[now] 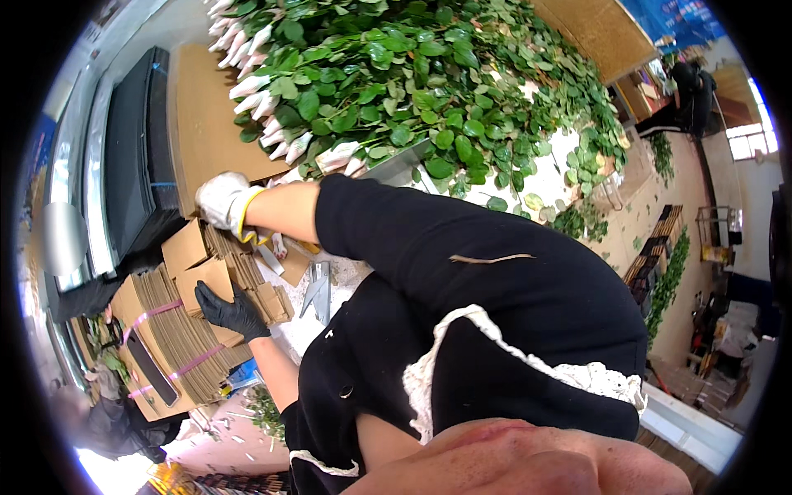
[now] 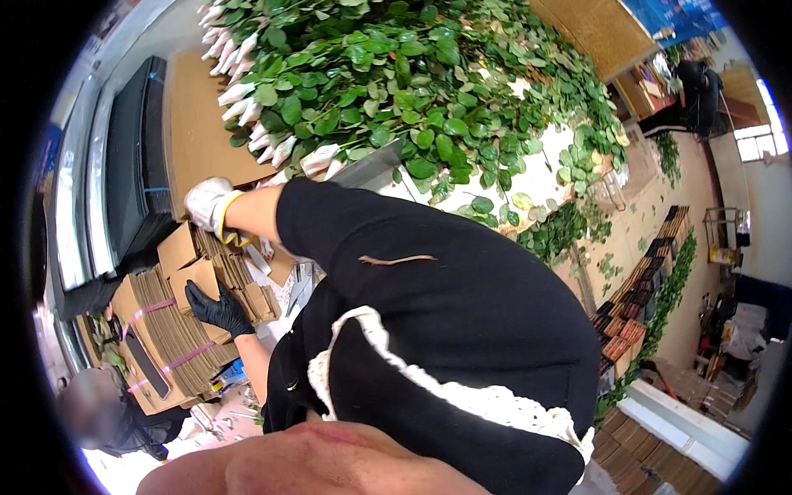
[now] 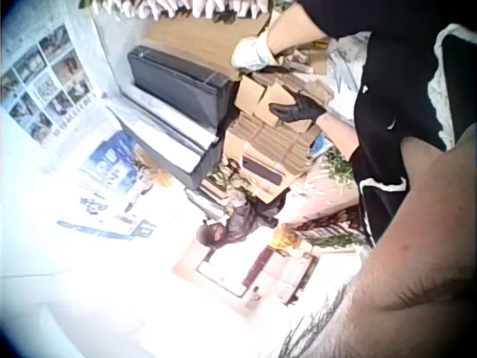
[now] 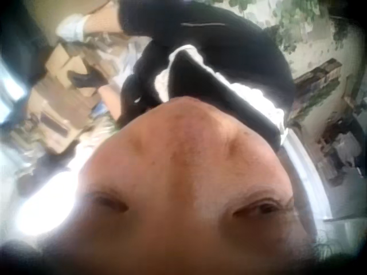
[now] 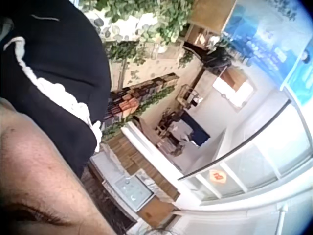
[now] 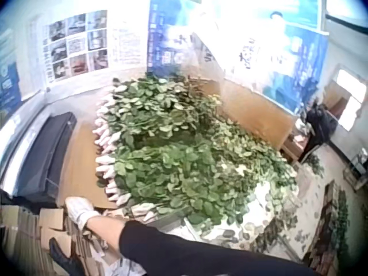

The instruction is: The person arranges artificial flowers and greenery into a black rectangular container. They place white tulips and green leaves into the container, adjusting the arrangement to fit the items neatly.

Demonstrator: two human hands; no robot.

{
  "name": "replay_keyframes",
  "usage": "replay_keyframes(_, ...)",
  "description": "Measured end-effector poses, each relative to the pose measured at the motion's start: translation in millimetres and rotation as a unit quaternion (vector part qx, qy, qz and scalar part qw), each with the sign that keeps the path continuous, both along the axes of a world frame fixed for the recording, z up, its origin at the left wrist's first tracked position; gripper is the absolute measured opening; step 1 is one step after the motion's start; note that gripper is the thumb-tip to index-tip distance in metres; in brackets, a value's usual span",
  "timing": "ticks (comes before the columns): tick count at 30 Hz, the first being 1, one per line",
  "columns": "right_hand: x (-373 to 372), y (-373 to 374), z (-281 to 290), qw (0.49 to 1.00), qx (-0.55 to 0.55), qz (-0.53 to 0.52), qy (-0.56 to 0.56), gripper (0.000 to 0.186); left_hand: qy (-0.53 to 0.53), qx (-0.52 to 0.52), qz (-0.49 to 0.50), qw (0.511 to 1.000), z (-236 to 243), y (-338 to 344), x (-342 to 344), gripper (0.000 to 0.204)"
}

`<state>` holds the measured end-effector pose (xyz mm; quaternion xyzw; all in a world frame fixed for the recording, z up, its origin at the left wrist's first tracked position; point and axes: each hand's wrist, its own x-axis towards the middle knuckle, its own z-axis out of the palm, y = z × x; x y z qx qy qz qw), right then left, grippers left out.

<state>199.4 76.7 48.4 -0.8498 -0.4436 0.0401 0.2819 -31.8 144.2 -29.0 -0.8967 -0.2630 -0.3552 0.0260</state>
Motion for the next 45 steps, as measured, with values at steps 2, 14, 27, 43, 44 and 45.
replay_keyframes(2, 3, 2, 6, 0.999, 0.0, 0.026, 0.02, 0.02, 0.037, 0.02, 0.006, 0.999, 7, 0, 0, 0.057)
replay_keyframes(14, 45, 1, 17, 0.957, -0.152, 0.151, 0.197, 0.026, -0.041, 0.008, -0.086, 0.995, 81, -50, -38, 0.037)
replay_keyframes(27, 36, 6, 36, 0.963, -0.184, 0.178, 0.088, 0.031, -0.023, -0.672, -0.025, 0.74, -31, -181, -88, 0.029)
replay_keyframes(43, 66, 13, 9, 0.921, -0.271, 0.175, 0.219, 0.018, 0.013, -0.713, -0.009, 0.701, -44, -152, -46, 0.03)
replay_keyframes(44, 85, 8, 2, 0.91, -0.264, 0.174, 0.267, 0.015, 0.016, -0.626, -0.07, 0.776, -33, -167, -30, 0.029)
replay_keyframes(45, 89, 28, 24, 0.9, -0.286, 0.302, 0.133, 0.018, 0.063, -0.578, -0.092, 0.809, -43, -163, -28, 0.031)
